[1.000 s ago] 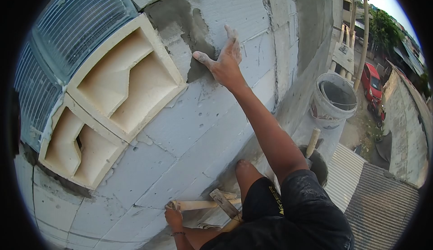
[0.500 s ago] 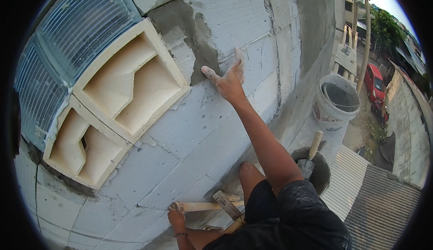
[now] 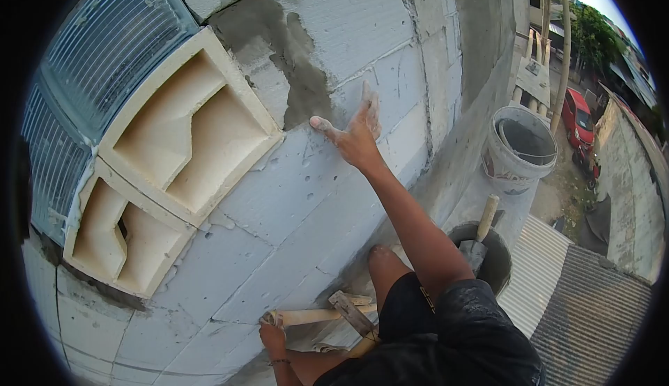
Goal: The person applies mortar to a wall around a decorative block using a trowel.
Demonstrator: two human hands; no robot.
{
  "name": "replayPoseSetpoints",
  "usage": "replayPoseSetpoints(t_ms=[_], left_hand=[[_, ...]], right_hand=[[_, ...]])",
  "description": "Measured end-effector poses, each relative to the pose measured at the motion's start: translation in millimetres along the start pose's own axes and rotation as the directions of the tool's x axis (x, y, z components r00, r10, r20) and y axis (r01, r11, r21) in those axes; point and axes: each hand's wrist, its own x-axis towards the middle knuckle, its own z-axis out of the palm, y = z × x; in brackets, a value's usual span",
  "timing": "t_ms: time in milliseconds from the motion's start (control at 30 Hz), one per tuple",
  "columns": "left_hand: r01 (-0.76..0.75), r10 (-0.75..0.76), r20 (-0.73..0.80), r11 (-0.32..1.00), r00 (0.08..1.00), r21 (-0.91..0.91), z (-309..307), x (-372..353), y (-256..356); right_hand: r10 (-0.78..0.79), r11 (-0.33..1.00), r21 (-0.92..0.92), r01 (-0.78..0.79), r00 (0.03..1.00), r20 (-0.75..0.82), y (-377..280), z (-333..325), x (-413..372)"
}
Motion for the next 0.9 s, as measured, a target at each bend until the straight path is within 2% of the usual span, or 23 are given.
replayPoseSetpoints(t_ms=[100,167,200,267,400,467,500,567,600,667,733,900], left_hand=[[-0.005,0.005,-0.002,1.000,1.000,-0.024,-2,3,-1],[-0.003,0.003,0.000,0.999,1.000,-0.047,-3,1,1],[0.005,-0.005,0.002,0.999,1.000,-0.048,-3,1,2],[0.012,-0.012,0.011,0.999,1.000,-0.044,-2,0,-2],[-0.002,0.002,0.004,0.998,1.000,-0.068,7,4,-5],[-0.015,0.015,-0.004,0.998,1.000,-0.056,5,1,-9],[-0.019,0.019,-0.009,0.998,1.000,-0.056,4,0,-9],[-0.034,0.033,-0.021,0.997,0.999,-0.064,3,3,-4],[-0.011,0.010,-0.008,0.998,1.000,-0.063,-3,1,2],[0.019,-0.018,0.014,0.998,1.000,-0.056,-3,-2,2],[-0.020,0.019,-0.025,0.999,1.000,-0.031,0,0,-1],[0.011,-0.013,-0.026,0.997,1.000,-0.079,-4,-4,3]], right_hand=[[-0.030,0.999,0.017,0.029,0.999,0.014,-8,-9,12],[-0.108,0.964,0.234,0.129,0.989,-0.101,-29,-7,26],[-0.101,0.963,0.239,0.122,0.990,-0.098,-33,2,30],[-0.160,0.987,-0.021,0.159,0.974,-0.163,-37,17,34],[-0.113,0.993,0.024,0.118,0.981,-0.158,-8,10,20],[-0.041,0.998,0.052,0.045,0.997,-0.060,-2,-3,17],[-0.047,0.997,0.053,0.050,0.997,-0.063,-5,-7,18],[-0.127,0.971,0.192,0.145,0.986,-0.104,-12,-14,27],[-0.132,0.969,0.194,0.151,0.985,-0.110,-21,-11,32],[-0.243,0.970,-0.024,0.242,0.956,-0.166,-38,2,36],[-0.207,0.977,0.014,0.211,0.965,-0.161,-26,8,30],[-0.098,0.986,0.124,0.112,0.988,-0.117,-4,6,19]])
